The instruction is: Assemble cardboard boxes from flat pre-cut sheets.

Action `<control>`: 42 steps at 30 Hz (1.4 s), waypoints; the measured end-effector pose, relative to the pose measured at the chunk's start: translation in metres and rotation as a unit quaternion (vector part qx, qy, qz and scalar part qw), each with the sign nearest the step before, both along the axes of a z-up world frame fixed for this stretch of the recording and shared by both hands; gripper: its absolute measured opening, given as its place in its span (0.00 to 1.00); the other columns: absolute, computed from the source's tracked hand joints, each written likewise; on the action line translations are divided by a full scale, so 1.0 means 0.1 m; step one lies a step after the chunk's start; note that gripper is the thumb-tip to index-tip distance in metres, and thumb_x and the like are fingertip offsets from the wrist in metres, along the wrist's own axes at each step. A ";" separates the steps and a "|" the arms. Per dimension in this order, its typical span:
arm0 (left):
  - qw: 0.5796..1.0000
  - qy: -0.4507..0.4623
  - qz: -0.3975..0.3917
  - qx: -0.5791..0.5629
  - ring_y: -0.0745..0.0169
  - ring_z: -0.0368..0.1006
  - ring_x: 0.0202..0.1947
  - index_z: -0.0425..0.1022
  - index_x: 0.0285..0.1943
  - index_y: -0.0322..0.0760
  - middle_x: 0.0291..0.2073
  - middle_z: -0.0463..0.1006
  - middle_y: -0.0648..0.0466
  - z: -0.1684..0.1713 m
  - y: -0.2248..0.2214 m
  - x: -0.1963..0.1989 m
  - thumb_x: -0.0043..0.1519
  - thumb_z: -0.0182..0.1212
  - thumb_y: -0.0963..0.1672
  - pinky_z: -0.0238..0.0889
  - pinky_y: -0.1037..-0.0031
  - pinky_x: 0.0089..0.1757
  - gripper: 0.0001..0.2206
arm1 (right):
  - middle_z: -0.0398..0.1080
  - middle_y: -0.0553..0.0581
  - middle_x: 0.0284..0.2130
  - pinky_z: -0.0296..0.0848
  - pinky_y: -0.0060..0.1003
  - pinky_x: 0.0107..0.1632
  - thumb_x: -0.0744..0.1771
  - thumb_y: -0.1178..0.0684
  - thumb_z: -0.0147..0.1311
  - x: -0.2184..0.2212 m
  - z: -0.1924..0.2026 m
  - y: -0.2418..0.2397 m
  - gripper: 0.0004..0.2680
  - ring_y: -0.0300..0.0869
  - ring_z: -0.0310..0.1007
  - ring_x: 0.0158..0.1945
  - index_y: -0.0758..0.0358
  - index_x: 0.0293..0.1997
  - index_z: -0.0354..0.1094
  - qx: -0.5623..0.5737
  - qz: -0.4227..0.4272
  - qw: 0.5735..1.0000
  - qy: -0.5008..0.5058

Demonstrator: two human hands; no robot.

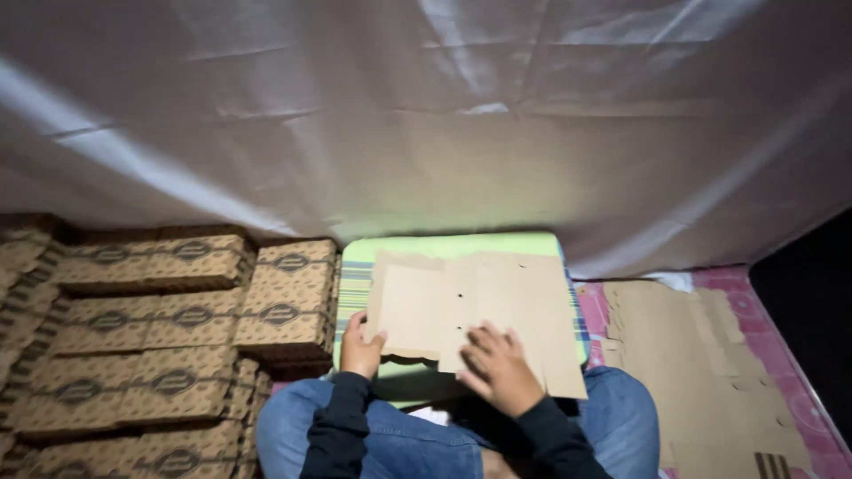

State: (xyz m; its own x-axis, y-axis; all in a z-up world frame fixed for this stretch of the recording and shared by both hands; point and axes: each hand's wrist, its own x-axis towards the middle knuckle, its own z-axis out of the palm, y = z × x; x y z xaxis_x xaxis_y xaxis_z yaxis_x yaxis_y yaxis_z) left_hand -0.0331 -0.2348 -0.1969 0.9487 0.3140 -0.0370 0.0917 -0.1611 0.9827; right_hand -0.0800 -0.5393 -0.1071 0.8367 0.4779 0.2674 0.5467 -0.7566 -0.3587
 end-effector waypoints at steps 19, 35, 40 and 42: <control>0.856 0.064 0.041 0.511 0.36 0.57 0.61 0.67 0.69 0.39 0.69 0.59 0.39 0.45 -0.33 -0.26 0.60 0.60 0.55 0.45 0.46 0.61 0.31 | 0.69 0.65 0.48 0.73 0.45 0.53 0.60 0.57 0.65 -0.06 0.06 -0.85 0.23 0.53 0.73 0.48 0.64 0.62 0.66 0.203 -0.389 0.898 -0.007; 0.853 -0.085 -0.271 0.437 0.45 0.42 0.76 0.52 0.78 0.39 0.77 0.49 0.47 0.86 -1.54 0.19 0.66 0.43 0.59 0.30 0.45 0.66 0.34 | 0.65 0.59 0.60 0.62 0.46 0.63 0.65 0.46 0.58 -0.08 -0.06 -0.48 0.17 0.52 0.63 0.63 0.59 0.58 0.70 0.116 -0.130 0.985 -0.017; 0.835 -0.068 -0.300 0.457 0.40 0.37 0.76 0.45 0.81 0.51 0.80 0.41 0.51 0.86 -1.61 0.21 0.65 0.39 0.61 0.25 0.37 0.63 0.35 | 0.55 0.61 0.71 0.52 0.50 0.71 0.69 0.48 0.46 -0.19 -0.18 -0.51 0.20 0.52 0.52 0.75 0.61 0.69 0.59 0.017 -0.105 0.994 -0.019; 0.782 -0.084 -0.313 0.532 0.32 0.32 0.75 0.47 0.80 0.60 0.79 0.40 0.53 0.78 -1.64 0.22 0.62 0.37 0.66 0.26 0.30 0.60 0.37 | 0.58 0.63 0.70 0.51 0.49 0.72 0.70 0.47 0.44 -0.25 -0.14 -0.54 0.20 0.50 0.53 0.74 0.65 0.69 0.58 0.014 -0.105 0.994 -0.013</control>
